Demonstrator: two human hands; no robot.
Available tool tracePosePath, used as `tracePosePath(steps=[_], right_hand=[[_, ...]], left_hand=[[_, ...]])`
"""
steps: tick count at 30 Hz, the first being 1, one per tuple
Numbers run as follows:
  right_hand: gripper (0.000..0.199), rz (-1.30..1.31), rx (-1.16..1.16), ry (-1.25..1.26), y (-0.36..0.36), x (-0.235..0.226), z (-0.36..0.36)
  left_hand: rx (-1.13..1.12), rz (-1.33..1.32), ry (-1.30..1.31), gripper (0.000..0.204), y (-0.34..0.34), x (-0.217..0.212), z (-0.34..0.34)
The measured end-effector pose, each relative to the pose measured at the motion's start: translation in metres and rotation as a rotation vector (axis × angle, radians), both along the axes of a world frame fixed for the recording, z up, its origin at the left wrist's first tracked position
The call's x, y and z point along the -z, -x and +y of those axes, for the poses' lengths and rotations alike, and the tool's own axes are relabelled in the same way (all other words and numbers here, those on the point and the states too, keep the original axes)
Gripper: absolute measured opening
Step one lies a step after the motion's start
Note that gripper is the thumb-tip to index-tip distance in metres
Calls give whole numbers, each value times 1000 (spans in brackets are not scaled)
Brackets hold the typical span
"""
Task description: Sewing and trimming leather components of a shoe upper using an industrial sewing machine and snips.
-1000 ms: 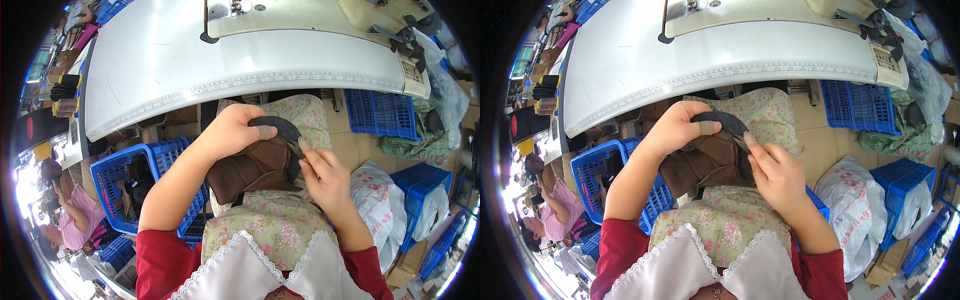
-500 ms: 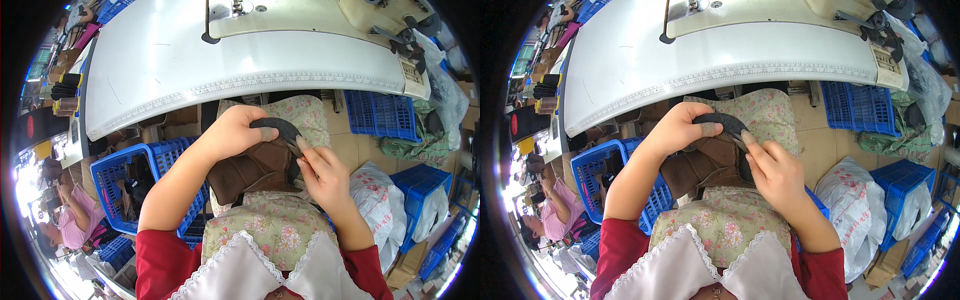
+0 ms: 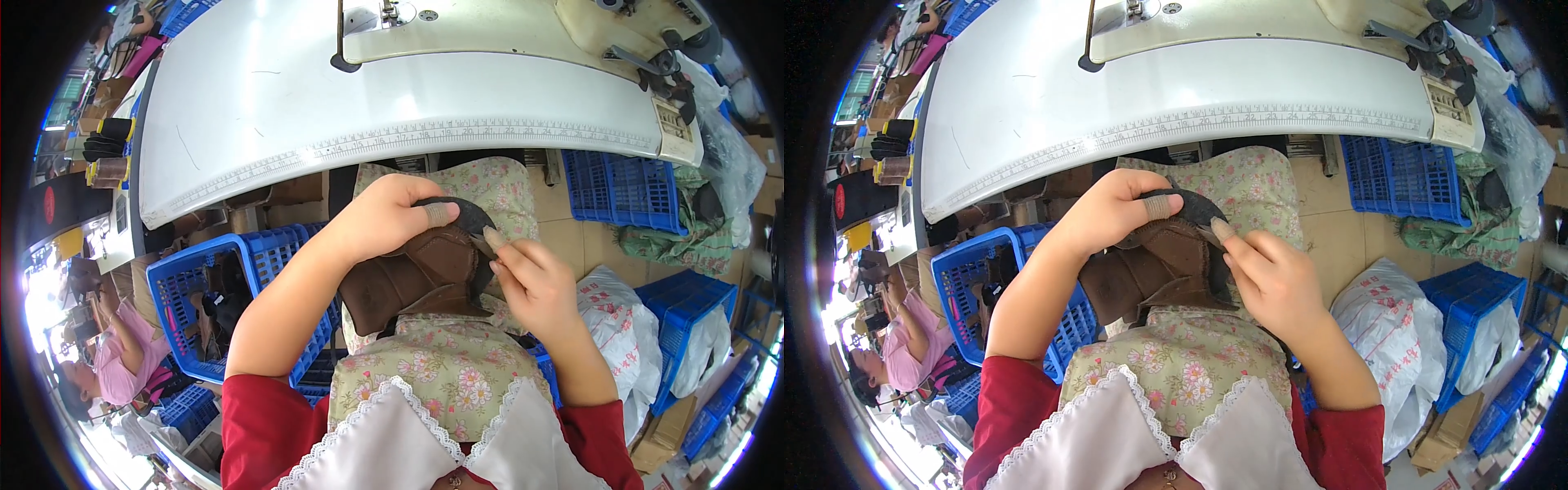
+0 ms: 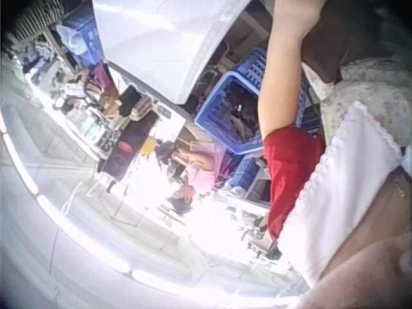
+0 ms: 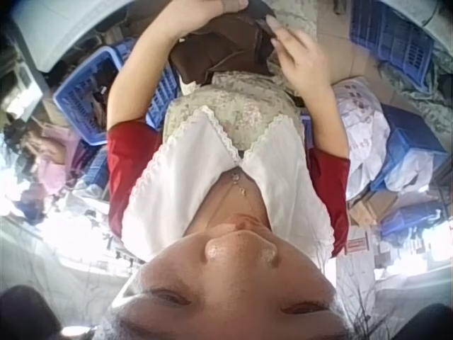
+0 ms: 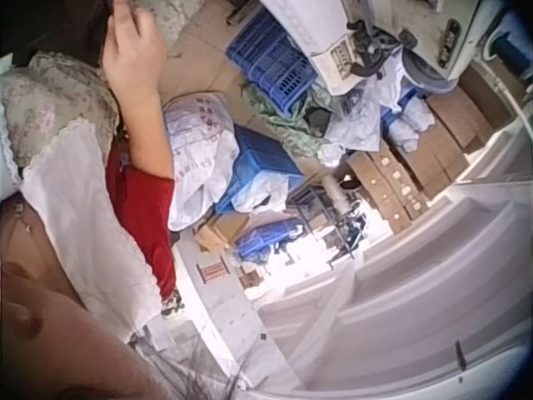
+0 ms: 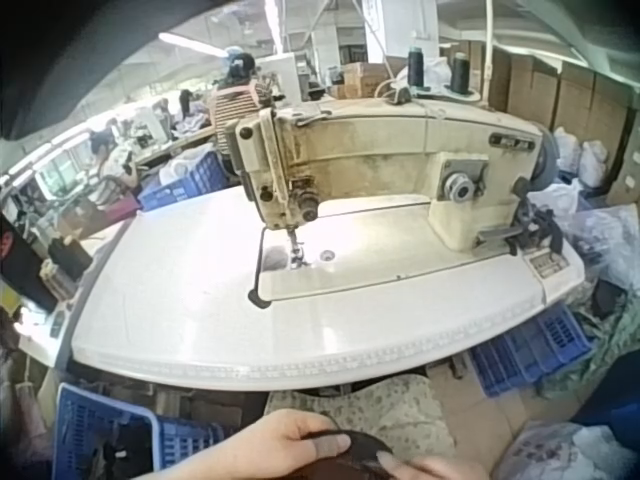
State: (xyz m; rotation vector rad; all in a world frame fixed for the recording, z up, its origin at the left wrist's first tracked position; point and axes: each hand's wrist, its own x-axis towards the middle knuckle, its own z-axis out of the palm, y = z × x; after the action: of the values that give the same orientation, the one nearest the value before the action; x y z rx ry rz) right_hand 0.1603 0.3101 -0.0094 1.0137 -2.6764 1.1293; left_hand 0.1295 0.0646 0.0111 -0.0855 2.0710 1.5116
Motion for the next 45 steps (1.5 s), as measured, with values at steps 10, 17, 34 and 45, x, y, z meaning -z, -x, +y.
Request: tracePosePath(steps=[10, 17, 34, 45], right_hand=[[42, -63, 20, -2, 2, -5, 0], [42, -56, 12, -25, 2, -8, 3], [51, 107, -124, -66, 15, -3, 2], [43, 19, -119, -82, 18, -15, 10]], left_hand=[[-38, -15, -49, 26, 2, -2, 4], [-25, 26, -54, 25, 2, 0, 2], [17, -79, -37, 27, 4, 1, 5], [75, 18, 23, 31, 7, 2, 8]])
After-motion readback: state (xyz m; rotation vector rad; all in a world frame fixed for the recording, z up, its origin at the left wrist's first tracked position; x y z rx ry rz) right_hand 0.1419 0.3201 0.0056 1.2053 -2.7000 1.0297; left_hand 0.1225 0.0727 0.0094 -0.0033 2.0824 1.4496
